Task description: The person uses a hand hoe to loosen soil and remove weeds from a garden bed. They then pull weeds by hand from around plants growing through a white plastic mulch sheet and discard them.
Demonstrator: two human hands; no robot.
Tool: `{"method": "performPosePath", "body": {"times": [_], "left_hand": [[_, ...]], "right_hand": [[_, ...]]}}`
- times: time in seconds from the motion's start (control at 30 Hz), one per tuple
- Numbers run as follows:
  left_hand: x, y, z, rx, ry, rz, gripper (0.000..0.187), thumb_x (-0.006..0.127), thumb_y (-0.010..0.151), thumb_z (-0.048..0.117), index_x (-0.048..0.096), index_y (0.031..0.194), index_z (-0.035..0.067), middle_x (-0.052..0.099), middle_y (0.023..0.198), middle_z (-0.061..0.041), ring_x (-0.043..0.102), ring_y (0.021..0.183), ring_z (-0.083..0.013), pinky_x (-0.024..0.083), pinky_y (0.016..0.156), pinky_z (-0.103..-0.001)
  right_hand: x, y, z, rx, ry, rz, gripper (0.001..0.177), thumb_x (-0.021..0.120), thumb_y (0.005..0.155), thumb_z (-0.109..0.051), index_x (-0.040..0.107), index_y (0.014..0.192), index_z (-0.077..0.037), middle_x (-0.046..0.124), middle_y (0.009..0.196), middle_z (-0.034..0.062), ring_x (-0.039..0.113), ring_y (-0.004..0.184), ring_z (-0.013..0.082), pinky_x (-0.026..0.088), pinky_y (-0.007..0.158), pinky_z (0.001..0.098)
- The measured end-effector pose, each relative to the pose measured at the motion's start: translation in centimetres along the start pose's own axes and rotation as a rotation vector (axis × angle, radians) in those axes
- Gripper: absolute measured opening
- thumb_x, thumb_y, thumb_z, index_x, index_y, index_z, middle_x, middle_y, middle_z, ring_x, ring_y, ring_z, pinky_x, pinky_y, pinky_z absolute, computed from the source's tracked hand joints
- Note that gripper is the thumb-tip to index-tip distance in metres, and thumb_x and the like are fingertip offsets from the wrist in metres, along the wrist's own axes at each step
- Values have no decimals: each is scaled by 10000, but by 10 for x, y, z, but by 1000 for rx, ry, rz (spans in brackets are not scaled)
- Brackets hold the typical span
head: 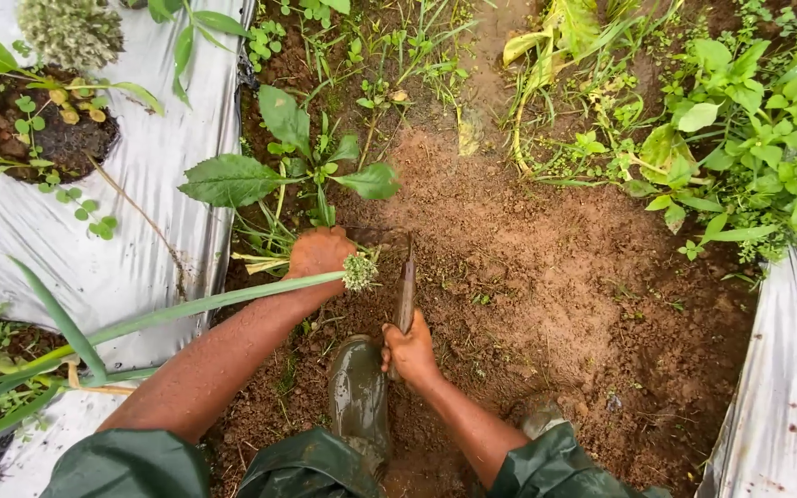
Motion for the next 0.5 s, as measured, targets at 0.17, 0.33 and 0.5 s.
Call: {"method": "performPosePath", "body": {"times": [0.17, 0.33, 0.5], "left_hand": [[-36, 22, -6, -30, -24, 21, 238, 743, 924, 143, 702, 1157, 112, 590, 1223, -65, 682, 900, -225, 591, 739, -381], [-13, 55, -35, -126, 137, 219, 183, 696, 1001, 138, 747, 1173, 101, 581, 1391, -91, 712, 835, -140, 616, 690, -306], [47, 52, -32, -197, 36, 370, 351, 737, 777, 15, 727, 1115, -77, 639, 815, -147, 612, 706, -270, 475, 594, -438]], "right_hand": [[14, 24, -10, -15, 110, 85, 296, 526, 988, -28, 387, 1240, 40, 517, 739, 80, 558, 492, 119, 613, 377, 292], [13, 49, -30, -52, 101, 121, 341, 530, 999, -36, 386, 1297, 43, 537, 785, 71, 563, 516, 124, 630, 399, 300], [44, 73, -64, -85, 488, 173, 247, 522, 969, -33, 386, 1173, -55, 476, 756, 19, 513, 477, 88, 582, 371, 270]]}}
Point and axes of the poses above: each hand's wrist, its own y-axis towards the middle knuckle, its own x-axis out of the palm, z = x × y, the point moved 3 cm from there along y, towards the middle knuckle
